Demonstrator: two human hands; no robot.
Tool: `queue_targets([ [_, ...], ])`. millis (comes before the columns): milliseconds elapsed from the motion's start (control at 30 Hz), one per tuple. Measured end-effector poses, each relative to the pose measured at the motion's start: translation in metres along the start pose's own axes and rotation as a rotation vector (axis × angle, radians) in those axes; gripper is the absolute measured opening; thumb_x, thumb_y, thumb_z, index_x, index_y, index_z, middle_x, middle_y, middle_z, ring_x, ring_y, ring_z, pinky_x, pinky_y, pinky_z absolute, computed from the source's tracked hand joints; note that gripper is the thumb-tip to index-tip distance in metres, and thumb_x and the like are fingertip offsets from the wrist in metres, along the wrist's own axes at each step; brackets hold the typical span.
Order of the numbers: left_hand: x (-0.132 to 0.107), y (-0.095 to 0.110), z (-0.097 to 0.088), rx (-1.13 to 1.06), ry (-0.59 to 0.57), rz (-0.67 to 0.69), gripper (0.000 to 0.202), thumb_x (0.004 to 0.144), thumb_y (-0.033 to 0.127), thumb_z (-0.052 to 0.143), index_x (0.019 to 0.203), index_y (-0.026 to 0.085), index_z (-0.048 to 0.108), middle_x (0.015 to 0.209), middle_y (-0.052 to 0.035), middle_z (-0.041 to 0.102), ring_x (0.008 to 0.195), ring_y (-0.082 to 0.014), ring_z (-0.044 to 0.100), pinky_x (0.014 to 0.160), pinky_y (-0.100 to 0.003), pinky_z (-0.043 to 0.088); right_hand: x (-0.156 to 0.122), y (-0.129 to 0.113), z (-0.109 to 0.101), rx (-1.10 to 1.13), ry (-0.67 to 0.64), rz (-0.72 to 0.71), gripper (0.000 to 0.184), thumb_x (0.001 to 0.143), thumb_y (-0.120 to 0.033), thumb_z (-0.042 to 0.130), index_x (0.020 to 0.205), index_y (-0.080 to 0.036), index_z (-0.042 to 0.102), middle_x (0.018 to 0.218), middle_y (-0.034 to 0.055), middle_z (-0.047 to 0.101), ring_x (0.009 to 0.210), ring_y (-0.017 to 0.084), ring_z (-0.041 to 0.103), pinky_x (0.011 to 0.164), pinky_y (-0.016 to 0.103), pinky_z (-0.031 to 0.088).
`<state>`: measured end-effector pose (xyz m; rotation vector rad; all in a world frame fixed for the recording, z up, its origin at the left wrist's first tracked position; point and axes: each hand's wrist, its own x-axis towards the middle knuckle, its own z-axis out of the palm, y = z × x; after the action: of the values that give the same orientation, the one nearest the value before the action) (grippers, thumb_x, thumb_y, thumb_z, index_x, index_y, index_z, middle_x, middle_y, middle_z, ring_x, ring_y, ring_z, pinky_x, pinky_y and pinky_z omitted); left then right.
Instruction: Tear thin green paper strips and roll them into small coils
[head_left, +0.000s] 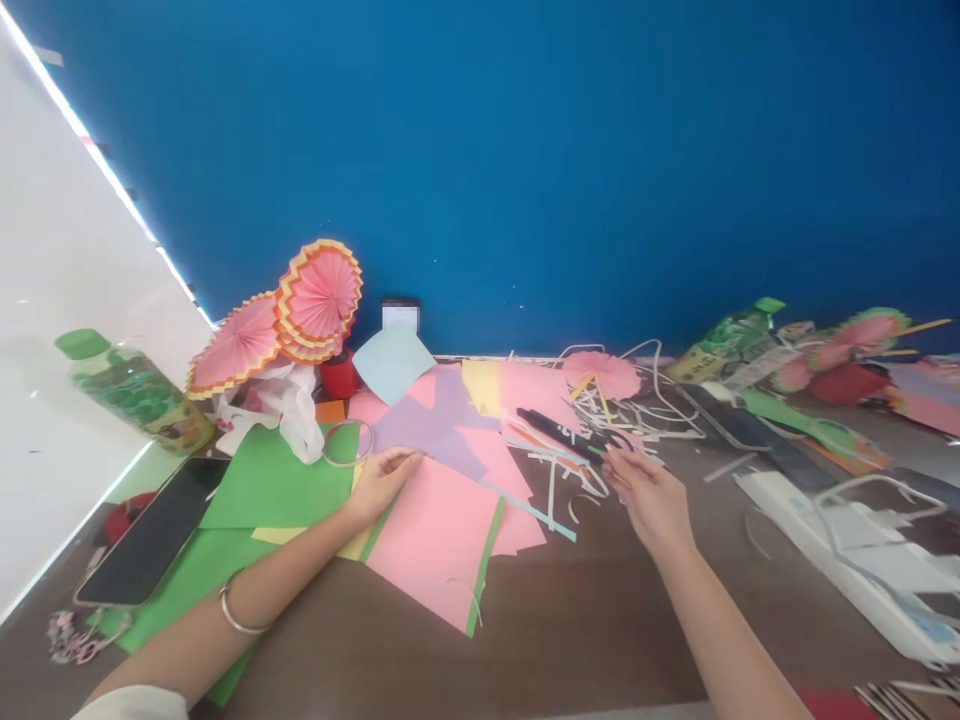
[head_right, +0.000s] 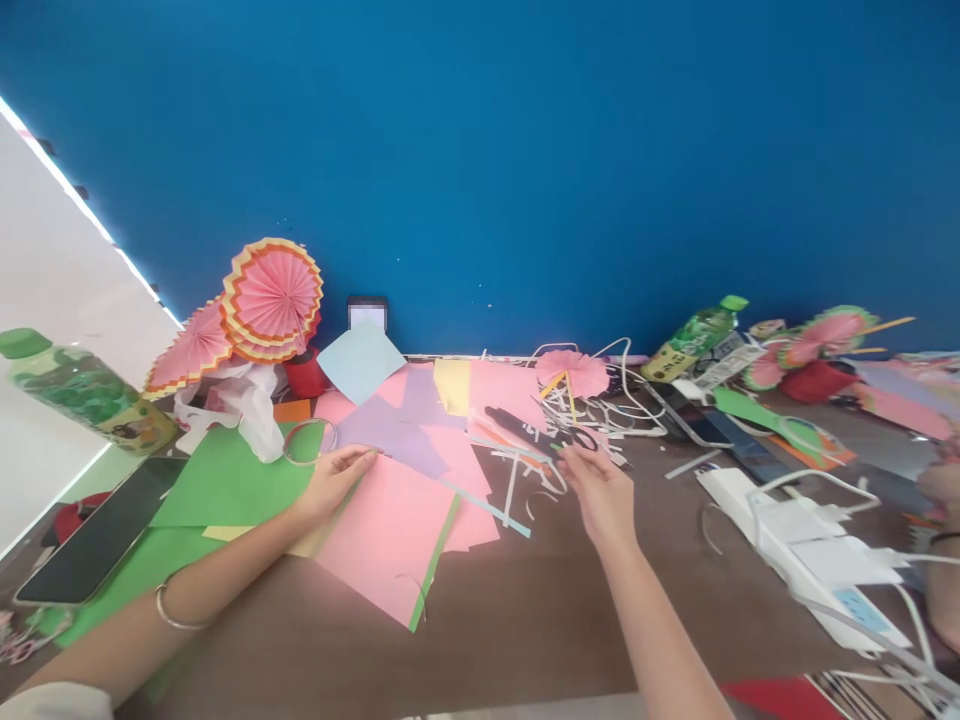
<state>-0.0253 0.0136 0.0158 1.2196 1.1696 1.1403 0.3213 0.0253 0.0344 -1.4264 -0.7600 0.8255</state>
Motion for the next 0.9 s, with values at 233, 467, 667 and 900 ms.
queue_targets([
  [233, 0.009, 0.001, -0.002, 0.025, 0.077, -0.017, 0.037, 0.071, 0.043, 0.060, 0.096, 0.017, 0.066, 0.104, -0.0079, 0.066, 0.098, -0.0226, 0.059, 0.089, -0.034, 0.043, 0.048, 0.008, -0.046, -0.808, -0.051, -0.222, 0.025, 0.066, -0.034, 0.055, 0.076, -0.015, 0.068, 0.078, 0.0105, 0.067, 0.072, 0.024, 0.059, 0.070, 0.038, 0.045],
  [467, 0.017, 0.002, -0.002, -0.182, -0.040, -0.103, 0.043, 0.072, 0.032, 0.060, 0.110, 0.012, 0.059, 0.108, -0.0123, 0.064, 0.103, -0.0238, 0.057, 0.092, -0.038, 0.040, 0.029, 0.014, -0.028, -1.126, 0.223, -0.542, 0.030, 0.073, -0.026, 0.047, 0.096, -0.014, 0.064, 0.107, 0.0195, 0.054, 0.095, 0.034, 0.048, 0.075, 0.052, 0.033],
  [667, 0.028, -0.001, 0.000, -0.142, -0.059, -0.076, 0.036, 0.072, 0.032, 0.060, 0.102, 0.013, 0.061, 0.102, -0.0109, 0.066, 0.099, -0.0219, 0.059, 0.094, -0.037, 0.039, -0.019, 0.009, 0.040, -0.749, -0.394, -0.773, 0.022, 0.079, -0.029, 0.045, 0.089, -0.019, 0.062, 0.089, 0.0079, 0.064, 0.086, 0.022, 0.056, 0.080, 0.038, 0.042],
  [900, 0.034, -0.001, 0.004, -0.087, 0.054, 0.018, 0.033, 0.074, 0.039, 0.057, 0.096, 0.015, 0.063, 0.099, -0.0091, 0.067, 0.100, -0.0224, 0.058, 0.094, -0.037, 0.038, -0.050, 0.014, 0.088, -0.608, -0.787, -0.500, 0.022, 0.075, -0.030, 0.052, 0.091, -0.020, 0.063, 0.090, 0.0054, 0.066, 0.082, 0.019, 0.060, 0.076, 0.033, 0.046],
])
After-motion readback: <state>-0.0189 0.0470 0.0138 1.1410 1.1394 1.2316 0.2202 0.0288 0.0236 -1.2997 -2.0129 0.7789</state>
